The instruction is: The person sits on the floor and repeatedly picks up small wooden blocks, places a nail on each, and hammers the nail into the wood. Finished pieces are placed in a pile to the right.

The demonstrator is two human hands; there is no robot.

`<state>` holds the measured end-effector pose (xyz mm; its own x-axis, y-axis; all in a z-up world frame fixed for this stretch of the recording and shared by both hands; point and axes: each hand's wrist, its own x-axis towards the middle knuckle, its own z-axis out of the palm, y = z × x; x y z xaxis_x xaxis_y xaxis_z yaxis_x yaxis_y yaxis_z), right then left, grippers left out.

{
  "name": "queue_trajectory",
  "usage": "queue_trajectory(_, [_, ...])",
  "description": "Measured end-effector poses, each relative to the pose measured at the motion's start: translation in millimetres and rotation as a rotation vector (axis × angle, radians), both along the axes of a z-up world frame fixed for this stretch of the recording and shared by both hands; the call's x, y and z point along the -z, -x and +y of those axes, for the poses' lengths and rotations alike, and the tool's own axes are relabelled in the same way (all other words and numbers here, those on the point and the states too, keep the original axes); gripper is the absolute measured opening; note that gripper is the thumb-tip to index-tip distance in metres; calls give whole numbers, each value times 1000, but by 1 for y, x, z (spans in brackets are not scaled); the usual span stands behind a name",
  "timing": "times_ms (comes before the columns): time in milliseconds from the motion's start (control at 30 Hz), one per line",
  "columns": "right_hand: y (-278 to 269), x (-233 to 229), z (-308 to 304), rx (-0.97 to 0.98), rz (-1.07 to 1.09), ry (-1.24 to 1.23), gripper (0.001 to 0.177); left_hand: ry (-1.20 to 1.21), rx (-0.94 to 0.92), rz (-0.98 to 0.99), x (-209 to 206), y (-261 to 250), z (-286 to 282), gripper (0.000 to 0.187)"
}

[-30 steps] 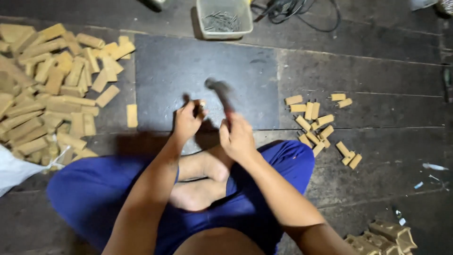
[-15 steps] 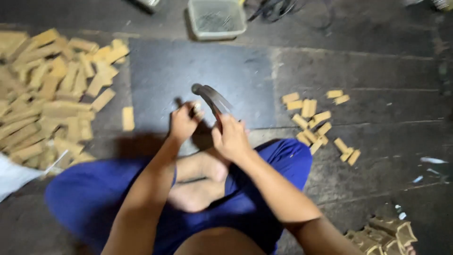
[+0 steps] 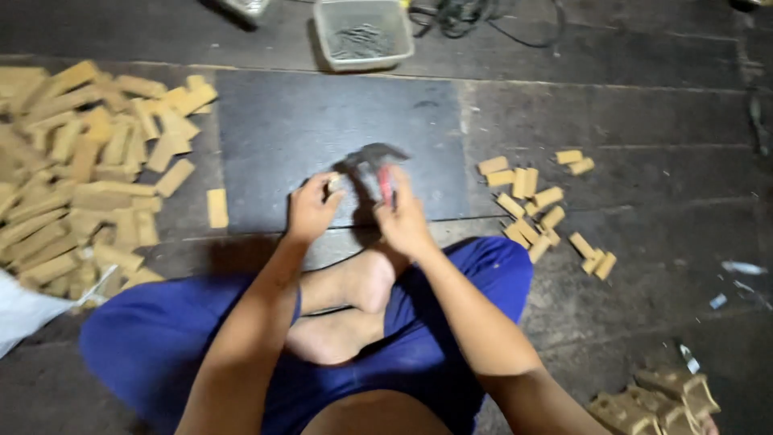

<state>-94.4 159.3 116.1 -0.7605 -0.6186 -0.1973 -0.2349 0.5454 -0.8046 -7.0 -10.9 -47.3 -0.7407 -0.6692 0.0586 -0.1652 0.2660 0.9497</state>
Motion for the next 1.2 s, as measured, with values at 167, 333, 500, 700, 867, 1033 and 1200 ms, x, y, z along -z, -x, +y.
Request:
queue_trajectory(167, [24,71,-4,189,-547,184,67,-219,-130,-47,-69,-10,1,45])
queue_trajectory(333, [27,21,-11,-227,82,-281,83,-346,-254,107,-55,12,21,43])
queue_trajectory(500, [38,15,1,-353,225,132,63,-540,-99,227,-76,27,51,47])
queue_trajectory(700, [127,6,102,0,208,-60,47,429,-133,136,-39,-30,-26,47])
queue_trajectory(867, [168,9,209,438,327,-576,61,749,-318,-384,50,-138,-104,47])
queue_trajectory(1033, [166,5,173,487,385,-849,82,701,-268,-579,40,-148,-109,55])
queue_trajectory(1200, [183,-1,23,132,796,-362,44,451,-364,-540,45,-147,-128,39])
